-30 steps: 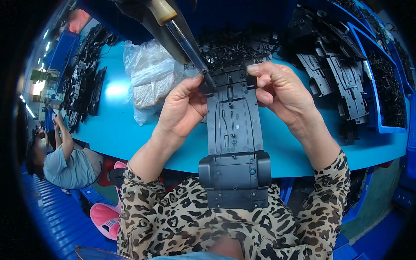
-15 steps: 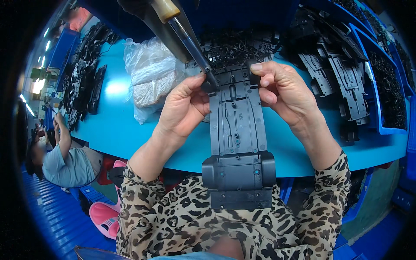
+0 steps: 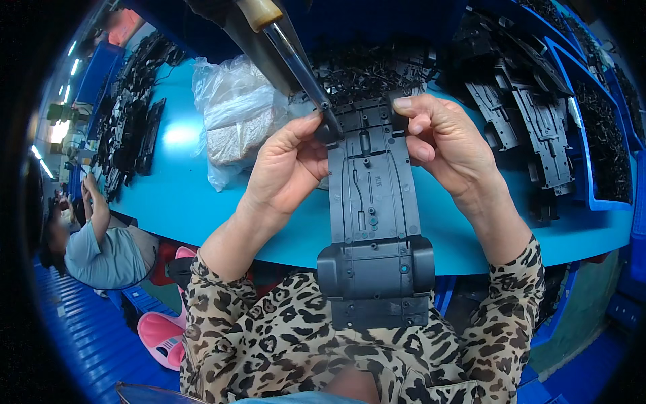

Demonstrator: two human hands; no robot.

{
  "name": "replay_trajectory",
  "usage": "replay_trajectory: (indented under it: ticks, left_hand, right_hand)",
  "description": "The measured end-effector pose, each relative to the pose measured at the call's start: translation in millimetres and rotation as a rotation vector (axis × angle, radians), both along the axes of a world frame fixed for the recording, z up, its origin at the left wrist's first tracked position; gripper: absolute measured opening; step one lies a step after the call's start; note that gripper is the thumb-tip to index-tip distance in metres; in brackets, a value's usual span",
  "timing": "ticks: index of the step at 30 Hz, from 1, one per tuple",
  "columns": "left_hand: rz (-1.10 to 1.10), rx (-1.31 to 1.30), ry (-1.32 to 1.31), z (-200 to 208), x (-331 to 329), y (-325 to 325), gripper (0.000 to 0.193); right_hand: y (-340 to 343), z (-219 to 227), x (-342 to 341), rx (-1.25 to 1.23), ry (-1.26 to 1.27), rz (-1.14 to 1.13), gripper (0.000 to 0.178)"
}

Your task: Assembling the chassis and components of a toy car at a factory workbench.

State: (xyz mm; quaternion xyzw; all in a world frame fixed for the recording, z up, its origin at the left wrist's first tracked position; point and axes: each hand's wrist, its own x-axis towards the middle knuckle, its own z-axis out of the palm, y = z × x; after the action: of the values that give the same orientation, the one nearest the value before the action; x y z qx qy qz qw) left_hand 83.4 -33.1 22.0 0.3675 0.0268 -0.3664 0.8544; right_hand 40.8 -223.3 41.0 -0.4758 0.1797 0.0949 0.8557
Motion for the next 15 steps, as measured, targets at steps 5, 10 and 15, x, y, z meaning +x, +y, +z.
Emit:
replay_trajectory:
  ticks: [5, 10, 15]
  left_hand:
    - [-0.002, -0.032, 0.015, 2.0, 0.2, 1.0, 0.02]
    - [-0.011, -0.051, 0.014, 1.9, 0.9, 0.4, 0.02]
    - [0.006, -0.013, 0.008, 2.7, 1.0, -0.9, 0.02]
  right_hand:
    - [1.2, 1.2, -0.5, -0.017, 0.008, -0.016, 0.026]
    - [2.1, 2.5, -0.8, -0.012, 0.012, -0.029, 0.025]
    - [1.6, 2.1, -0.5, -0.012, 0.0, -0.024, 0.024]
